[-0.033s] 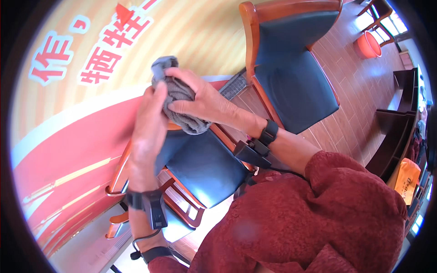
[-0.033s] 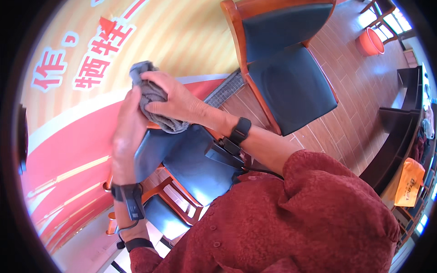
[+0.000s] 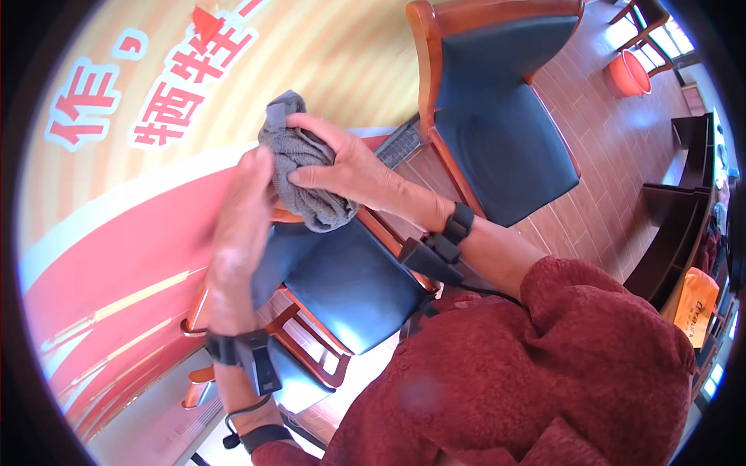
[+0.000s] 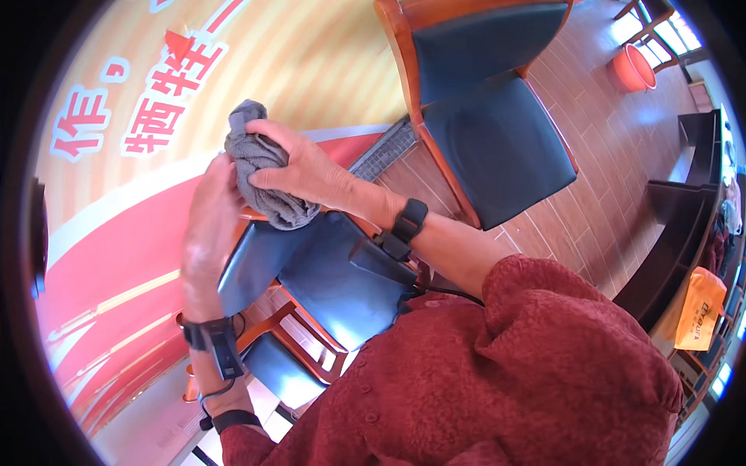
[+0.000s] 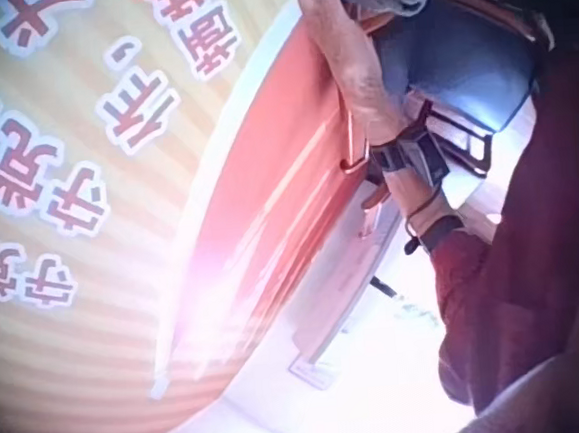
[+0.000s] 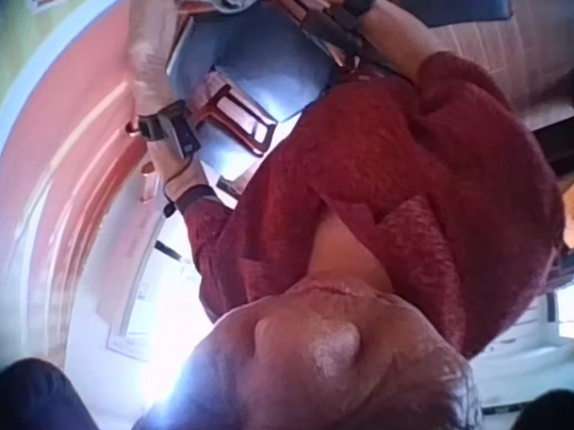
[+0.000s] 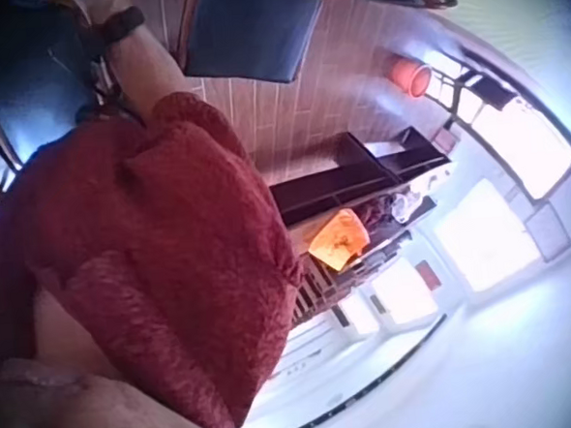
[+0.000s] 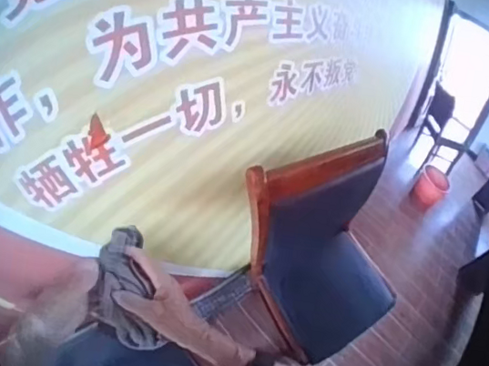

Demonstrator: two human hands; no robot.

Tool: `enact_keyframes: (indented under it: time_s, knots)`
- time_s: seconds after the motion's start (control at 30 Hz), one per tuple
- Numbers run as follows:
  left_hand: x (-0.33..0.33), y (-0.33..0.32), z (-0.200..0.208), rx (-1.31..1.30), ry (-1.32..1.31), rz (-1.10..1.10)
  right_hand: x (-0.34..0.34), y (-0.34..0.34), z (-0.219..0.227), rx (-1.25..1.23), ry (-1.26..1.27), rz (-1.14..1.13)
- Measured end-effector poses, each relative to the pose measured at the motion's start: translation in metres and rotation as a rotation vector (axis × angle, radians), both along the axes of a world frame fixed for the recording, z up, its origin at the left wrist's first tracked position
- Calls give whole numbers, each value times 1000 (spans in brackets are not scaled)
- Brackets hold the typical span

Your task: Wiping down long wooden tables and chairs in a meeting hall.

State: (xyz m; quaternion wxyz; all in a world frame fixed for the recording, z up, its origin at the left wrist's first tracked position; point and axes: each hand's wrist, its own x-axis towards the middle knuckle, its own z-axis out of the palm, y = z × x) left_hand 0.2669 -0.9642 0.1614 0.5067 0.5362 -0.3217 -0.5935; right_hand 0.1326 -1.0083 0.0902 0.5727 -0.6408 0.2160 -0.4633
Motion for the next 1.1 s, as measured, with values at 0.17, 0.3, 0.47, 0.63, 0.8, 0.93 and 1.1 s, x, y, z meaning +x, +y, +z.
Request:
enact_keyframes:
  time_s: [0.17, 0.3, 0.47, 0.63, 0.8, 0.93, 1.1]
  knots:
    - [114, 35, -4, 38, -1361, -85, 49, 15, -24, 497, -390, 72]
    - [161, 56, -60, 140, -1440, -369, 113, 49, -63, -21, 63, -372]
    - [183, 73, -84, 79, -1242, -74, 125, 45, -87, 201, -199, -291]
    - [185, 72, -74, 152, -1292, 2, 126, 49, -186, 444, 3, -318]
    - [153, 66, -71, 231, -1324, 309, 120, 52, -295, 568, 127, -283]
    - [185, 81, -67, 377, -1239, 669, 113, 60, -365, 665, 547, -369]
    - [228, 95, -44, 342, -1525, 92, 98, 83, -386, 669, 634, -486]
